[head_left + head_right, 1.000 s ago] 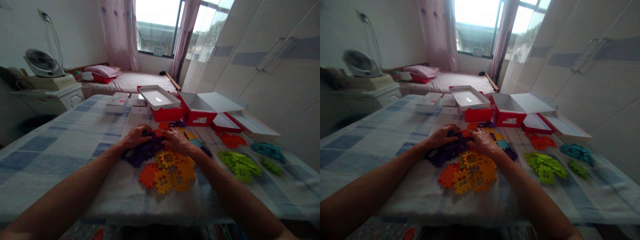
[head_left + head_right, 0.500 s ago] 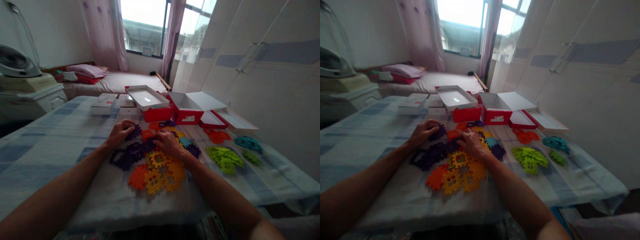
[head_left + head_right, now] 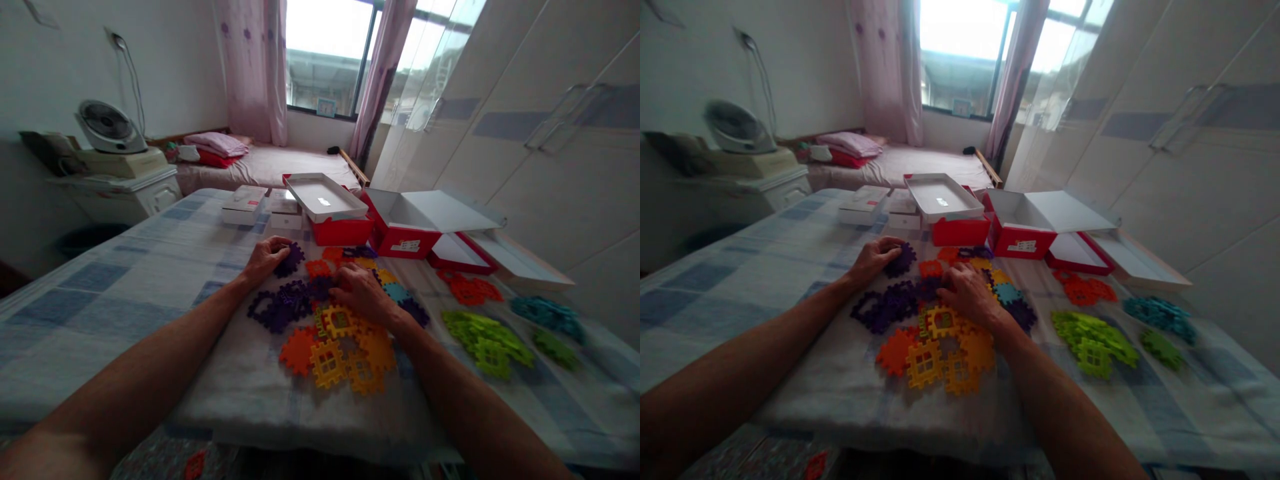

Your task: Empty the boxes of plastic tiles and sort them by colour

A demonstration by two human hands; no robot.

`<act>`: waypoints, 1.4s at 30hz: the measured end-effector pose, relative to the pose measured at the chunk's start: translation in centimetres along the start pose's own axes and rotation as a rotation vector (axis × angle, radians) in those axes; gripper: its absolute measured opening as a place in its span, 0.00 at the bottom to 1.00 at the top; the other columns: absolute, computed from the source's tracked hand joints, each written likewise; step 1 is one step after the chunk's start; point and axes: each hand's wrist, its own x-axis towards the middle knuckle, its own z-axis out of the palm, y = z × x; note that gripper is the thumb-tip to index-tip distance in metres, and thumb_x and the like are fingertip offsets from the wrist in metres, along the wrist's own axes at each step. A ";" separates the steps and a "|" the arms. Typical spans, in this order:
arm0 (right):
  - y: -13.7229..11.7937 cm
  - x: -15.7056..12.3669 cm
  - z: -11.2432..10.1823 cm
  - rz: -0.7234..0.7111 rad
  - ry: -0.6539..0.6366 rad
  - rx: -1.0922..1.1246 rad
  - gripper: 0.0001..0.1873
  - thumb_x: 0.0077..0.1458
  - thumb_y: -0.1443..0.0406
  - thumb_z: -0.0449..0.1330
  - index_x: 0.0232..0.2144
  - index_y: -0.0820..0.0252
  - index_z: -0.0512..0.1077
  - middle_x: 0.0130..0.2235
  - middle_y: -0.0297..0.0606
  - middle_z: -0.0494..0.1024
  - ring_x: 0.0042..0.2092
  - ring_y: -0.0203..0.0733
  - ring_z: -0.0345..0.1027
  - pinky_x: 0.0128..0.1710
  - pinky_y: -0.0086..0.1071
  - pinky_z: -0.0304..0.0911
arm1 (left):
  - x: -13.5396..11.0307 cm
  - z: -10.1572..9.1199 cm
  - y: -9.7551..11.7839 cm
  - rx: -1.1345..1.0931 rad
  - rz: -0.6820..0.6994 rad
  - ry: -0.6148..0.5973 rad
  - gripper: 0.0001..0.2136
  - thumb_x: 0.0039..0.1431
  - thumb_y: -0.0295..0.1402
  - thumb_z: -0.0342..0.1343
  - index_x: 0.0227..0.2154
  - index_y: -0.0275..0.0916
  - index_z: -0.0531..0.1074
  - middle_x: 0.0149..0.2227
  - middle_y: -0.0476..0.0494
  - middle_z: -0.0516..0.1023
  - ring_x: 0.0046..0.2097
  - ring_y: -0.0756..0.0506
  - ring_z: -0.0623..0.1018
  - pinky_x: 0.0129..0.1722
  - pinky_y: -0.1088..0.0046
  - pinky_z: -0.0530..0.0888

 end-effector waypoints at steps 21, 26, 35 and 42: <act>2.3 -0.5 -0.6 0.064 -0.188 -0.036 0.40 0.45 0.48 0.64 0.58 0.57 0.62 0.57 0.47 0.65 0.56 0.53 0.59 0.54 0.44 0.55 | -0.6 0.5 0.1 0.547 0.512 -0.127 0.13 0.53 0.36 0.53 0.40 0.39 0.75 0.45 0.41 0.76 0.51 0.41 0.72 0.56 0.62 0.65; 2.2 -0.2 -0.5 0.097 -0.114 -0.067 0.23 0.53 0.57 0.60 0.51 0.57 0.69 0.51 0.44 0.70 0.51 0.46 0.65 0.50 0.39 0.58 | -0.8 0.7 -0.1 0.610 0.605 -0.278 0.14 0.57 0.37 0.52 0.42 0.39 0.76 0.45 0.41 0.77 0.53 0.42 0.71 0.55 0.63 0.66; 1.4 -0.4 -0.6 0.064 -0.106 -0.236 0.23 0.54 0.58 0.59 0.51 0.56 0.68 0.48 0.44 0.72 0.47 0.46 0.67 0.47 0.36 0.58 | -1.0 0.8 -0.1 0.600 0.618 -0.404 0.18 0.55 0.44 0.56 0.46 0.42 0.75 0.47 0.42 0.76 0.55 0.41 0.70 0.57 0.63 0.65; 0.6 0.1 -1.3 0.038 -0.131 -0.302 0.18 0.62 0.63 0.47 0.51 0.59 0.66 0.45 0.44 0.75 0.44 0.42 0.70 0.45 0.32 0.59 | -0.9 0.8 -0.4 0.614 0.636 -0.423 0.19 0.55 0.47 0.55 0.44 0.40 0.76 0.47 0.40 0.76 0.52 0.42 0.72 0.55 0.65 0.67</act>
